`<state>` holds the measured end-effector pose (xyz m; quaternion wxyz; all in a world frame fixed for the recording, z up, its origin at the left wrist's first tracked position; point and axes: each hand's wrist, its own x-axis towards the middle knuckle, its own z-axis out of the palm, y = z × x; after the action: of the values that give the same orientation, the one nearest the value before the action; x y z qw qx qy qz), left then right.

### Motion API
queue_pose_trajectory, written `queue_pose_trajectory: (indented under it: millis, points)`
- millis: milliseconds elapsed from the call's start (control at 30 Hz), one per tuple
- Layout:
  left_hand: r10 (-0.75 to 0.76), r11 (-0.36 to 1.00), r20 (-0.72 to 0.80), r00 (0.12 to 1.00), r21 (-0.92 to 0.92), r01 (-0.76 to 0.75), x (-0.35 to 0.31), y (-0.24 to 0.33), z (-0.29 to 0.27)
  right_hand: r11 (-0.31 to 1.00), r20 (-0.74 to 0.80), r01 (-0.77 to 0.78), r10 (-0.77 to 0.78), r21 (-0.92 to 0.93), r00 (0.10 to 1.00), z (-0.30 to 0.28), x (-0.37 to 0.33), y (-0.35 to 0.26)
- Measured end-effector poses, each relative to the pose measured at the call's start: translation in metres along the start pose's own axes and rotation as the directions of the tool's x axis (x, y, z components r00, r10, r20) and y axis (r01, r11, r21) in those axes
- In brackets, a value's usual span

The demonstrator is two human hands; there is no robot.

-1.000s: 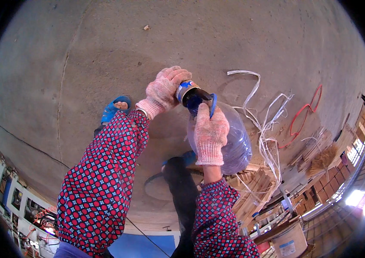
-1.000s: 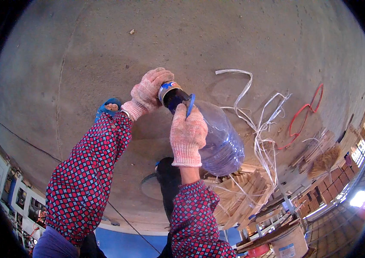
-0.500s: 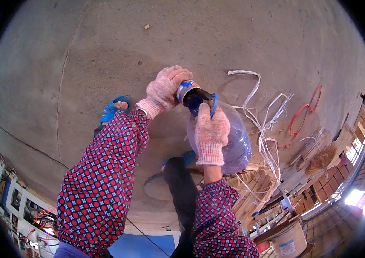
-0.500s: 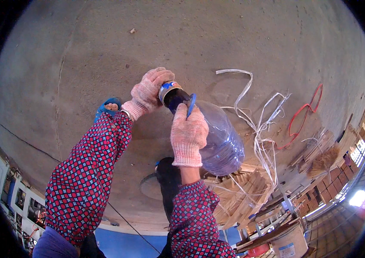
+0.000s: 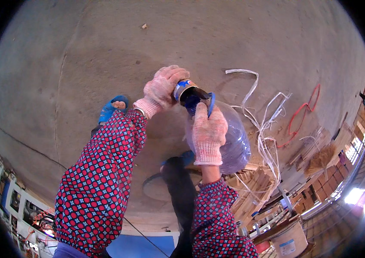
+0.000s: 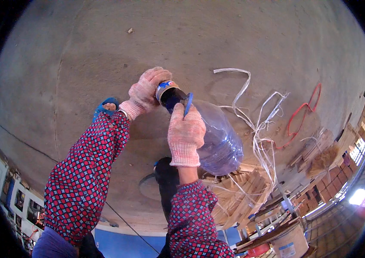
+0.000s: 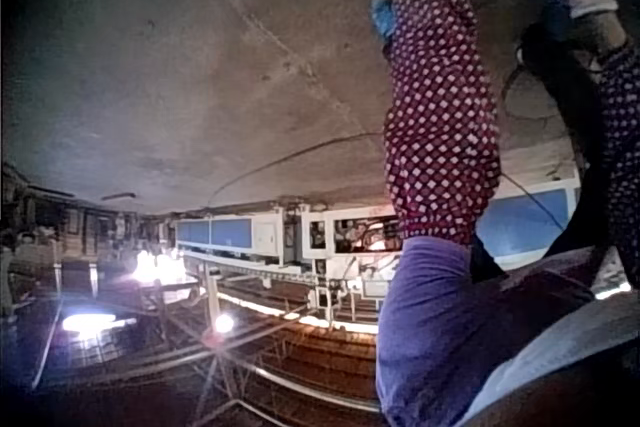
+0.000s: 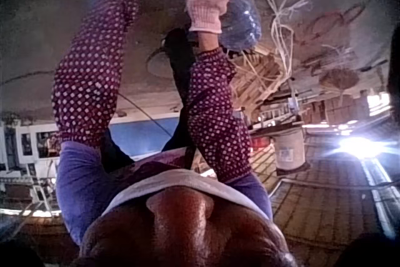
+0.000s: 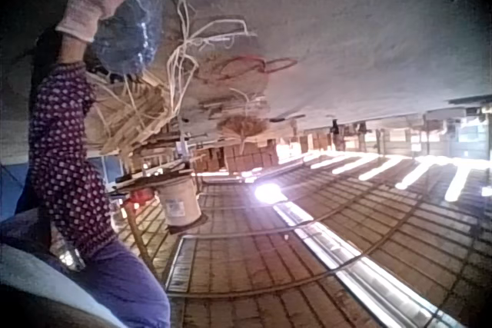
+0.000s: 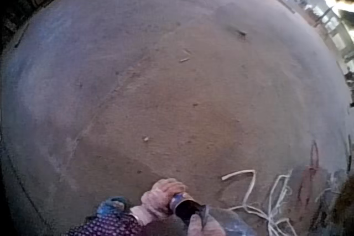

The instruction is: The person pours liquid from a can into a plastic bottle, then uses a brush and a cloth to scrub and wipe the orange and white surfaces of a large industrial machine. They move around the machine, cleaning different sections and occasionally picking up wood pieces.

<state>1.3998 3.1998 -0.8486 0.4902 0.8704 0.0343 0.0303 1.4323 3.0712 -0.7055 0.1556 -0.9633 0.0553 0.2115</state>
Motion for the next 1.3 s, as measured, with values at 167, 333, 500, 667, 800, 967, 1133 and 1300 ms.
queue_pose_trajectory:
  millis: [167, 333, 500, 667, 800, 967, 1133, 1300]
  points:
    - [-0.017, 0.998, -0.021, 1.000, -0.057, 0.016, -0.003, 0.006, 0.000, 0.997, -0.002, 0.033, -0.033, 0.067, 0.999, -0.008, -0.005, 0.003]
    - [0.015, 0.996, 0.004, 1.000, -0.088, -0.015, -0.006, 0.026, 0.001, 0.982, 0.068, -0.057, 0.045, 0.181, 0.997, -0.037, -0.018, 0.017]
    - [0.084, 0.986, 0.017, 0.996, -0.146, -0.081, -0.003, 0.075, -0.003, 0.923, 0.097, -0.209, 0.188, 0.322, 0.977, -0.082, -0.044, 0.036]
    - [0.061, 0.990, 0.083, 0.995, -0.128, -0.050, -0.009, 0.138, 0.005, 0.927, -0.009, -0.120, 0.131, 0.355, 0.991, -0.126, -0.071, 0.073]
    - [0.135, 0.979, 0.139, 0.981, -0.171, -0.110, -0.015, 0.186, 0.020, 0.901, 0.011, -0.205, 0.218, 0.382, 0.976, -0.165, -0.100, 0.105]
    - [0.166, 0.962, 0.206, 0.964, -0.249, -0.112, -0.026, 0.244, 0.047, 0.908, -0.040, -0.269, 0.297, 0.322, 0.954, -0.196, -0.139, 0.158]
    - [0.076, 0.954, 0.302, 0.950, -0.300, 0.019, -0.050, 0.269, 0.061, 0.927, -0.190, -0.230, 0.293, 0.297, 0.937, -0.208, -0.169, 0.192]
    - [-0.176, 0.597, 0.505, 0.845, -0.628, 0.499, -0.059, 0.282, 0.057, 0.809, -0.179, -0.460, 0.546, 0.365, 0.818, -0.210, -0.197, 0.275]
